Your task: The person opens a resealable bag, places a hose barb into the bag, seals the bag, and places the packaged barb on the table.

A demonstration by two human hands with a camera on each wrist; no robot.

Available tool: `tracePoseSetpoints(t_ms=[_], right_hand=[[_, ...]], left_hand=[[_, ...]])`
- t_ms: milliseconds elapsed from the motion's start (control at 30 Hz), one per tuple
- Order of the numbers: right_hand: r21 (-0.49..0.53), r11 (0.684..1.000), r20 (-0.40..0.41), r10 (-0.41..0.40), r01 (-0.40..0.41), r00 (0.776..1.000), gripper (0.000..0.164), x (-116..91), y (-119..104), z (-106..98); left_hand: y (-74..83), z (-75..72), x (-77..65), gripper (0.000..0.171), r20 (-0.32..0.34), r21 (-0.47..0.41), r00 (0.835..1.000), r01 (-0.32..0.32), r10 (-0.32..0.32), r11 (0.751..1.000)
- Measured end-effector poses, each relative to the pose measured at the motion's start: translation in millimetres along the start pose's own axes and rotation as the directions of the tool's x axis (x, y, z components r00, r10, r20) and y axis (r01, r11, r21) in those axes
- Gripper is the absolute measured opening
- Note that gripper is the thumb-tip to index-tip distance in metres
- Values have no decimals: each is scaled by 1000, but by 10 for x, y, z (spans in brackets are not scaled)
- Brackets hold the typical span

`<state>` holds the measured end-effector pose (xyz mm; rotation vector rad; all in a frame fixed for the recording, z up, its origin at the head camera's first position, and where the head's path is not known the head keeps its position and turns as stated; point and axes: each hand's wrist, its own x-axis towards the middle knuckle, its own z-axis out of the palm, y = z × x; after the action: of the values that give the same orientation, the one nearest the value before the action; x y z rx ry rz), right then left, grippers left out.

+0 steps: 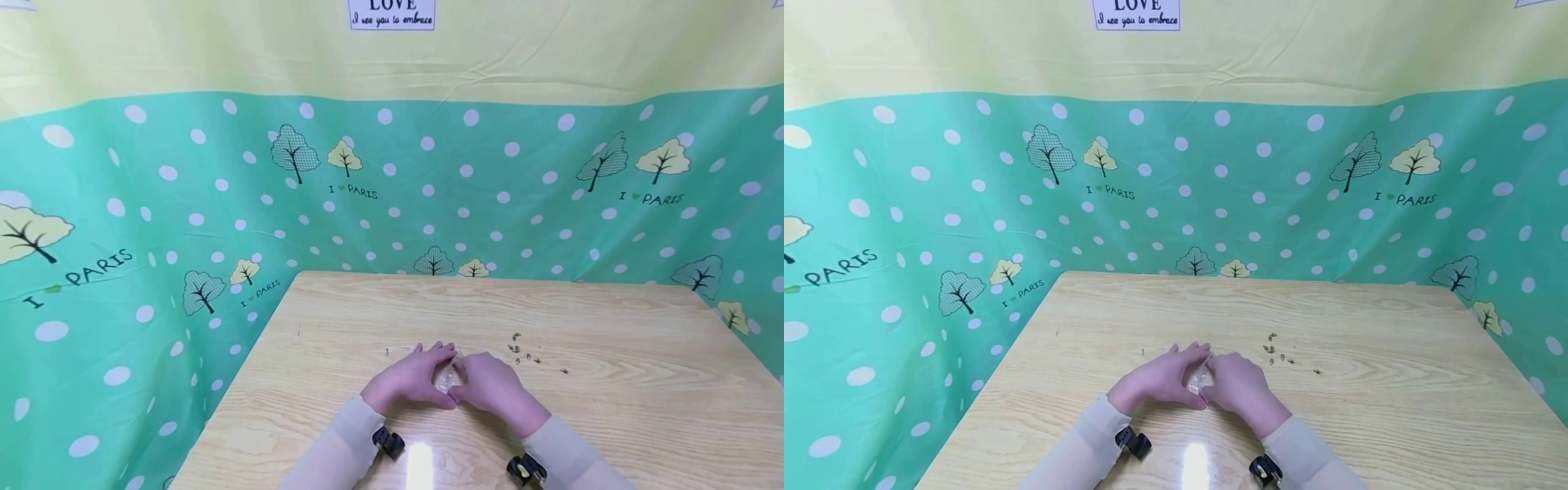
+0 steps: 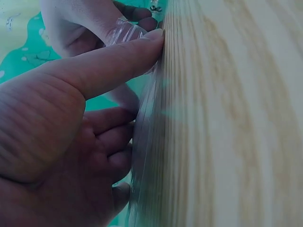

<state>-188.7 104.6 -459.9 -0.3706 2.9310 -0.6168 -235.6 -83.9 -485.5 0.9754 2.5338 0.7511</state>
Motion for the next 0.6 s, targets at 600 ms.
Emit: tracePoseSetpoints(t_ms=[600], right_hand=[[38,999,13,34,-35,999,50,-36,6,-79]], left_hand=[[24,12,-6,99,-20,-14,999,41,-41,999]])
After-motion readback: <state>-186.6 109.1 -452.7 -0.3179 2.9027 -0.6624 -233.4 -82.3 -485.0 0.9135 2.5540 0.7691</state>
